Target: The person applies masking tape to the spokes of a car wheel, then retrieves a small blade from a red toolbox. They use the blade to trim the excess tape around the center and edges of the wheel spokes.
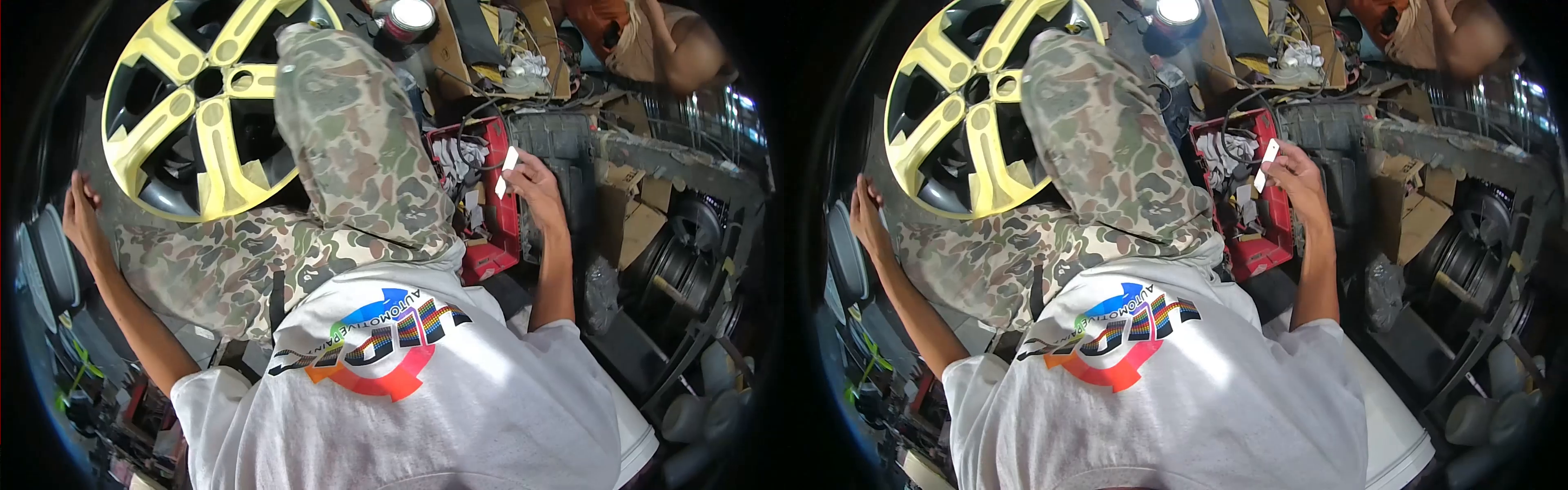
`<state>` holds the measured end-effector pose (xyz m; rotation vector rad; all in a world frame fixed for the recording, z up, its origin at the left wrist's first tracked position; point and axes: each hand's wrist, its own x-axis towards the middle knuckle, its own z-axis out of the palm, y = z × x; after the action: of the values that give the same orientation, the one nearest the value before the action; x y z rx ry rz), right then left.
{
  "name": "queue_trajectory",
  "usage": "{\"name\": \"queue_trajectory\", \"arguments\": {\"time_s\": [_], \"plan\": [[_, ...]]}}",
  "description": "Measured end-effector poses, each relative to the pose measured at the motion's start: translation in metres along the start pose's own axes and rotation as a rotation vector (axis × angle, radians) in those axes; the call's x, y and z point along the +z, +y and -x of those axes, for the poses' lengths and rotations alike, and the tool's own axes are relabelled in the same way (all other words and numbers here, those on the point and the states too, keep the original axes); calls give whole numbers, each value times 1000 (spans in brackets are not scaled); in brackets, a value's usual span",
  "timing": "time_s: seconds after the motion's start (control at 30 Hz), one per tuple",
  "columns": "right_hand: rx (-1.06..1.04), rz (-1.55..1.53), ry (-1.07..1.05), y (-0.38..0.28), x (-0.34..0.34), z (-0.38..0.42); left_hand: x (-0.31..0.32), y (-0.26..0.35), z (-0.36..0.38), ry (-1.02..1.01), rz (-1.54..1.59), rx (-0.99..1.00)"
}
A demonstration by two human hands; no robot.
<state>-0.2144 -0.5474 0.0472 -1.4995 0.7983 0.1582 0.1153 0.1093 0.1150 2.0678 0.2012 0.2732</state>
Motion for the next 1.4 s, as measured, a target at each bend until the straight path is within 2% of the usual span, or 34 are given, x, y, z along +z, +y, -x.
{"name": "queue_trajectory", "arguments": {"time_s": [0.13,0.2,0.33,0.4,0.47,0.5,0.53,0.6,0.63,0.67,0.7,0.73,0.8,0.83,0.87,0.97,1.03,1.07,1.13,1.4], "plan": [[-74,18,49,-65,21,8,47,55,17,12,126,50],[-144,28,61,-89,31,12,70,83,24,-77,148,195],[-245,-17,84,-123,55,23,100,119,28,-183,41,221],[-258,5,91,-136,66,28,113,134,30,-259,52,334],[-276,-32,118,-151,82,34,120,137,26,-376,82,401],[-290,-63,97,-157,89,36,130,145,33,-372,204,438],[-297,-58,79,-163,95,38,129,142,27,-482,104,399],[-309,-81,69,-175,111,40,144,147,38,-587,186,352],[-308,-86,42,-179,119,39,145,154,52,-650,215,396],[-311,-81,15,-181,127,37,149,154,58,-793,267,314],[-297,-99,-17,-183,137,35,155,155,75,-768,268,295],[-279,-116,-52,-184,148,32,153,153,81,-928,272,174],[-244,-125,-113,-184,176,27,157,138,95,-1099,406,111],[-214,-134,-151,-183,189,23,156,134,102,-1141,375,37],[-182,-143,-187,-181,202,20,153,133,99,-1222,339,90],[-201,-178,-232,-175,234,13,152,121,100,-1216,411,-17],[-211,-200,-216,-173,252,8,153,115,93,-1269,562,-183],[-216,-197,-230,-173,259,8,154,113,90,-1254,562,-180],[-204,-212,-236,-173,272,9,155,112,86,-1235,658,-357],[-294,-74,-195,-169,288,9,160,104,78,-1213,707,-409]]}}
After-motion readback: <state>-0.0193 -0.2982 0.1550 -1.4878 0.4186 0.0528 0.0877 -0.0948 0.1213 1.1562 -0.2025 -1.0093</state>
